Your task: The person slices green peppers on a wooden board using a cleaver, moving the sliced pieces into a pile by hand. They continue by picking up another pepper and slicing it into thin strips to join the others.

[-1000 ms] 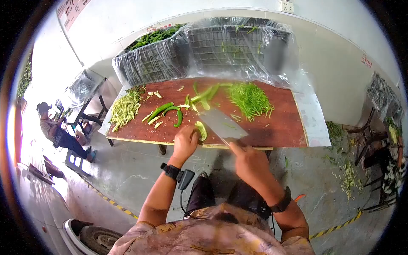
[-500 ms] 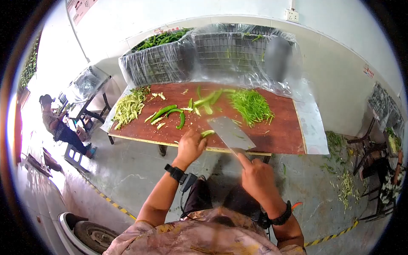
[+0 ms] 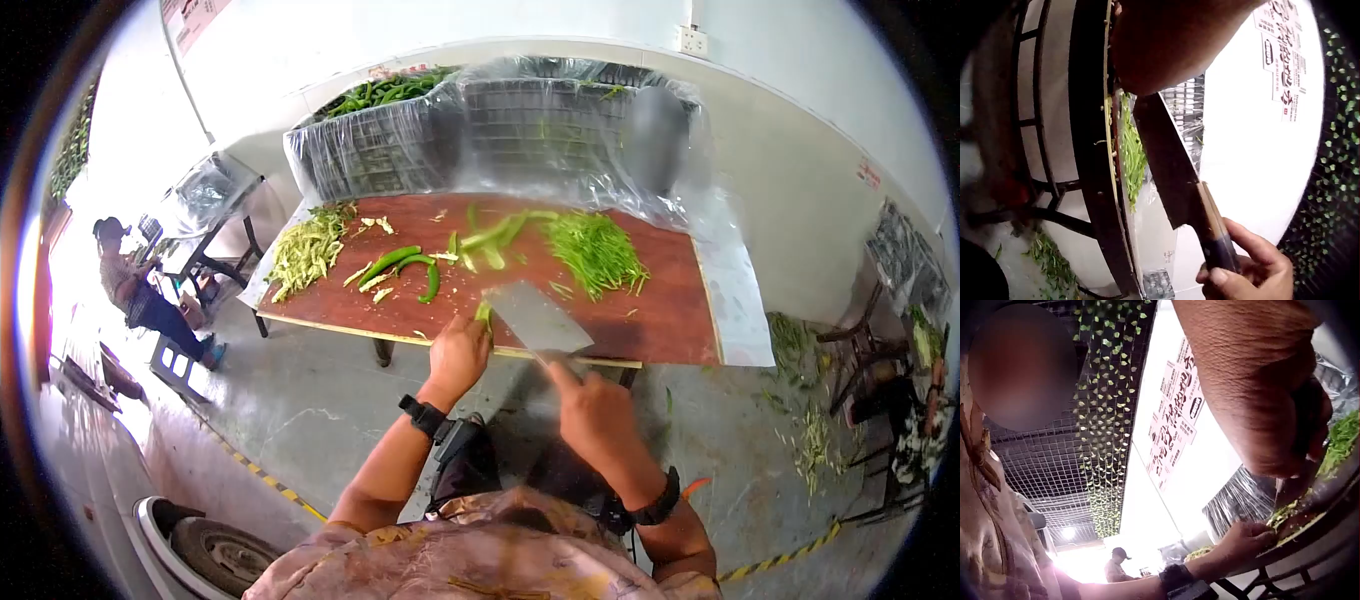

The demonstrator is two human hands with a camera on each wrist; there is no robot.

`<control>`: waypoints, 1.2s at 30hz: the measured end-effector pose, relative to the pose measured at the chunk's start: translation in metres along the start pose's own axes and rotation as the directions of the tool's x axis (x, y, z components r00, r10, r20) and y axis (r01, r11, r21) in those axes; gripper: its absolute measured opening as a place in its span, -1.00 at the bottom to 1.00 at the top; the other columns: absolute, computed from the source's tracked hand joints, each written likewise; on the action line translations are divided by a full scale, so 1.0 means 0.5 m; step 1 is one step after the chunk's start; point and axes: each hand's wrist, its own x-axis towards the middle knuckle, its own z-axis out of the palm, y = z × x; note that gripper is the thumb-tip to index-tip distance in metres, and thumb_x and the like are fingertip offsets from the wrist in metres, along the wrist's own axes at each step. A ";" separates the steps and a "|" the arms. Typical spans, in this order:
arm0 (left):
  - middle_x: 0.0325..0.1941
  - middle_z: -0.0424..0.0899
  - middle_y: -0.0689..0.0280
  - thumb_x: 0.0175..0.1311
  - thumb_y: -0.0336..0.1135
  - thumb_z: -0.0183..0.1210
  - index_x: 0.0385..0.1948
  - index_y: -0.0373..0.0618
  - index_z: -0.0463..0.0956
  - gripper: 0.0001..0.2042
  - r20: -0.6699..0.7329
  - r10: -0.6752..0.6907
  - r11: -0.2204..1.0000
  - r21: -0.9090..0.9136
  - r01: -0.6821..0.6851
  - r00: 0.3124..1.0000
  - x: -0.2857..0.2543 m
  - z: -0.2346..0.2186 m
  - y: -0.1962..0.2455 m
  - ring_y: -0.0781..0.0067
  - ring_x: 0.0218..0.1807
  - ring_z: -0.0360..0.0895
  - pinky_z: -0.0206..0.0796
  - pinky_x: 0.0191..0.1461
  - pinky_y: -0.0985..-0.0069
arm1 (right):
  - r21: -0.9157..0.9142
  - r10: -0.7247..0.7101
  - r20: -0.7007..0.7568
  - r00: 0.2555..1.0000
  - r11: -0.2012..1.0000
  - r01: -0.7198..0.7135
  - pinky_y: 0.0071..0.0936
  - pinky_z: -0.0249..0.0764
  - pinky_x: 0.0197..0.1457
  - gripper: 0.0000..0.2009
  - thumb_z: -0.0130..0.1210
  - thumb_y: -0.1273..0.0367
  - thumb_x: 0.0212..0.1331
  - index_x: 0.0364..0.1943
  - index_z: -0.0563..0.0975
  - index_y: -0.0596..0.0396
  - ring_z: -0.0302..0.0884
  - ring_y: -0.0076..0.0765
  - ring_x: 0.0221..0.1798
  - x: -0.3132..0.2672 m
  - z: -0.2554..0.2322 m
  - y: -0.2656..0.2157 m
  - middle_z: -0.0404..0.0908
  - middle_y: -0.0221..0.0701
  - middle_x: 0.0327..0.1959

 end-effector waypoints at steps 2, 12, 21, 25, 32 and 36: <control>-0.38 0.53 0.11 0.13 -0.32 0.18 -0.37 -0.07 0.59 -0.90 -0.042 -0.045 0.999 0.023 0.046 0.998 0.009 0.003 0.002 0.04 -0.32 0.54 0.40 -0.28 0.19 | 0.043 -0.009 -0.072 0.997 0.999 0.012 -0.14 0.45 -0.42 -0.57 0.19 0.44 0.00 0.05 0.54 -0.02 0.51 -0.01 -0.50 0.003 -0.004 -0.001 0.50 -0.21 -0.50; -0.38 0.46 0.23 0.13 -0.28 0.16 -0.48 -0.07 0.53 -0.89 -0.031 0.009 0.992 0.130 -0.005 0.999 0.001 0.014 0.005 0.11 -0.27 0.47 0.34 -0.27 0.18 | -0.047 -0.017 0.037 0.999 0.999 0.019 -0.16 0.44 -0.45 -0.61 0.14 0.44 0.03 0.04 0.56 -0.03 0.51 -0.03 -0.52 -0.016 -0.018 -0.013 0.48 -0.22 -0.54; -0.32 0.45 0.25 0.08 -0.27 0.20 -0.47 -0.04 0.56 -0.91 -0.038 0.045 0.988 0.152 -0.039 0.998 -0.005 0.002 0.006 0.14 -0.20 0.40 0.23 -0.18 0.22 | -0.096 -0.115 0.141 0.983 0.987 0.129 -0.22 0.44 -0.46 -0.56 0.12 0.46 0.00 0.07 0.55 0.04 0.53 -0.11 -0.52 0.013 -0.052 -0.050 0.49 -0.20 -0.53; -0.32 0.46 0.24 0.07 -0.27 0.20 -0.45 -0.02 0.58 -0.91 -0.047 0.048 0.989 0.139 -0.041 0.998 -0.005 -0.001 0.004 0.15 -0.21 0.40 0.23 -0.18 0.22 | -0.110 -0.111 0.193 0.975 0.985 0.134 -0.22 0.47 -0.47 -0.62 0.07 0.46 0.03 0.02 0.52 0.12 0.57 -0.10 -0.48 0.037 -0.030 -0.059 0.52 -0.18 -0.52; -0.33 0.46 0.23 0.04 -0.28 0.21 -0.41 -0.01 0.61 -0.89 -0.054 0.058 0.992 0.114 -0.051 0.997 -0.005 -0.002 -0.005 0.14 -0.21 0.40 0.22 -0.19 0.21 | -0.075 -0.077 0.200 0.977 0.993 0.094 -0.25 0.47 -0.46 -0.54 0.10 0.47 -0.01 0.10 0.53 0.08 0.55 -0.09 -0.53 0.023 -0.046 -0.066 0.51 -0.17 -0.50; -0.34 0.46 0.23 0.02 -0.28 0.22 -0.43 -0.01 0.62 -0.89 -0.040 0.058 0.992 0.114 -0.053 0.998 -0.004 0.002 -0.005 0.14 -0.21 0.40 0.22 -0.18 0.21 | -0.078 -0.075 0.228 0.971 0.992 0.095 -0.26 0.47 -0.46 -0.53 0.10 0.47 -0.02 0.09 0.53 0.08 0.54 -0.09 -0.52 0.035 -0.039 -0.077 0.51 -0.17 -0.50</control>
